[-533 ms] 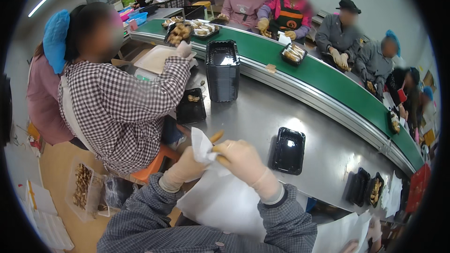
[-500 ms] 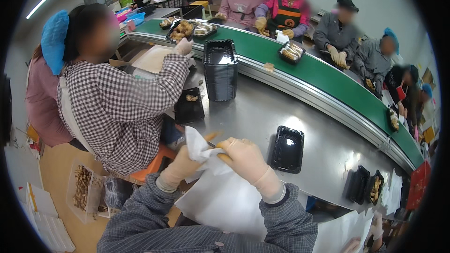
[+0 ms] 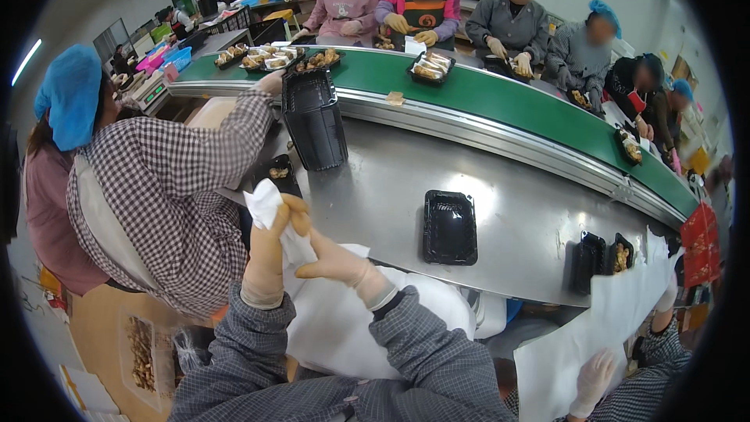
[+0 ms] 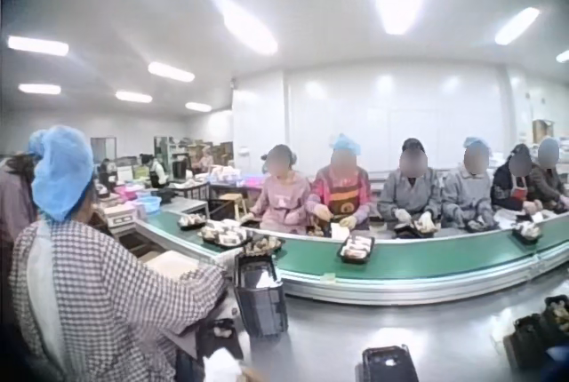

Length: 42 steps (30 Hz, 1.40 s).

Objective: The person places white paper sheets into black plastic trays and then arranges ginger pieces into the trays on a moving conveyor belt. The person repeatedly handles trays and paper, lining each tray before filling it with ginger.

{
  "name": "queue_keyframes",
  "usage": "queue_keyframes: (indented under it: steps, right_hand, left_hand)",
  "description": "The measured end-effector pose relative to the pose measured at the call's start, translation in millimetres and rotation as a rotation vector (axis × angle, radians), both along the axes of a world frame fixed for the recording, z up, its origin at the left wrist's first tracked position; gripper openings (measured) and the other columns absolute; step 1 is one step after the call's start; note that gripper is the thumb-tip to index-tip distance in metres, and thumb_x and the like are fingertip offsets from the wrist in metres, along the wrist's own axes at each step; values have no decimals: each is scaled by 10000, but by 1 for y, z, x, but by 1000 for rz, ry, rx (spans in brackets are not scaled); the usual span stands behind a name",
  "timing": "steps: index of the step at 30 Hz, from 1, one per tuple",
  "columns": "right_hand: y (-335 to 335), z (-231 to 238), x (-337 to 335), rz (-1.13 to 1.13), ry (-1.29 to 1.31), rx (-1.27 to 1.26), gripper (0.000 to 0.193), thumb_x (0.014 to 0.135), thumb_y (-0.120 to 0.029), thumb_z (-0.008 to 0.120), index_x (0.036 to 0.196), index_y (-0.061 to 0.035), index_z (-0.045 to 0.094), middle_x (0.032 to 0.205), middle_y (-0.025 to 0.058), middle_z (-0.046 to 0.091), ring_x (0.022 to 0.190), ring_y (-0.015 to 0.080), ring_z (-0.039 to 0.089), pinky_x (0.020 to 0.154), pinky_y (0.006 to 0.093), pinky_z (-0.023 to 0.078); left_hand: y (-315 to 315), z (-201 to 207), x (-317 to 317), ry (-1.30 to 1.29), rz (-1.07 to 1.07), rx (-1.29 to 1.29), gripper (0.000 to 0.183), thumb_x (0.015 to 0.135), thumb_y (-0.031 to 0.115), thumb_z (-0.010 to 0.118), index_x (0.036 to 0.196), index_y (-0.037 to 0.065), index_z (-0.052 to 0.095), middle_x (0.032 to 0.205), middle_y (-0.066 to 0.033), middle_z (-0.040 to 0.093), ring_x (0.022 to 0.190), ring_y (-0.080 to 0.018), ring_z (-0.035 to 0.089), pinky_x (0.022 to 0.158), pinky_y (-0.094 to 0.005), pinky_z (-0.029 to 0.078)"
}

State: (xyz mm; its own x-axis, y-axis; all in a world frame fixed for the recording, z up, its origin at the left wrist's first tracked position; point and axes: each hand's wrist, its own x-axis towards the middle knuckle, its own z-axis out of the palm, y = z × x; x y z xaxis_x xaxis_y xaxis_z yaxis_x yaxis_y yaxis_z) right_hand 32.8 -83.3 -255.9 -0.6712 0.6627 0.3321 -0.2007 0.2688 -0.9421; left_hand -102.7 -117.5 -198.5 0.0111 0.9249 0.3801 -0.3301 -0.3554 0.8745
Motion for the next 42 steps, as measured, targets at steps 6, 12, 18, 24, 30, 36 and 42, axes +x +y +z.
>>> queue_keyframes:
  steps: [6,12,18,24,30,36,42]
  right_hand:
    - [12,32,-6,87,-231,-66,718,820,-205,745,1448,-71,423,1235,87,625,1150,180,569,1017,329,432]
    - [42,39,-3,-333,41,-296,312,929,-131,677,1215,-10,645,1112,54,687,1027,126,617,894,292,503]
    - [49,54,-1,-230,379,-280,198,932,-70,619,1110,-25,692,1154,75,662,1000,176,637,886,287,512]
    - [74,63,24,79,297,-156,147,854,0,608,926,-44,728,1163,109,647,1013,187,626,922,295,502]
    - [91,81,9,-207,24,420,252,818,-39,687,1068,-2,683,1120,114,682,954,200,632,873,286,494]
    - [111,71,15,-235,-229,49,632,849,-111,699,1424,-28,450,1254,131,641,1153,229,614,979,305,467]
    - [100,30,35,-206,-9,-307,683,915,-267,679,1467,1,378,1392,175,532,1280,245,514,1046,328,411]
  left_hand:
    - [22,27,-15,-441,-117,82,232,1011,241,539,1070,22,585,752,-10,510,723,-117,474,664,-253,395]
    - [49,4,-46,179,-107,57,884,682,-81,551,1515,-11,263,1385,-116,493,1321,-246,447,1096,-312,348]
    - [19,11,-16,50,-265,-186,496,957,165,553,1408,-4,435,1299,-103,559,1213,-196,540,1048,-316,433]
    - [24,21,-19,-187,-478,-405,678,968,376,593,1446,-39,351,1381,-185,507,1225,-285,571,1020,-405,496]
    - [30,5,-4,-245,-462,-379,718,871,282,703,1444,4,372,1347,-115,516,1226,-230,545,1048,-344,439]
    - [82,-53,-10,492,5,-15,481,862,56,632,1329,30,521,1281,-98,581,1162,-198,574,995,-324,454]
    - [103,-42,-12,417,185,105,297,882,51,678,1171,-8,650,1119,-72,688,1011,-154,650,850,-279,511]
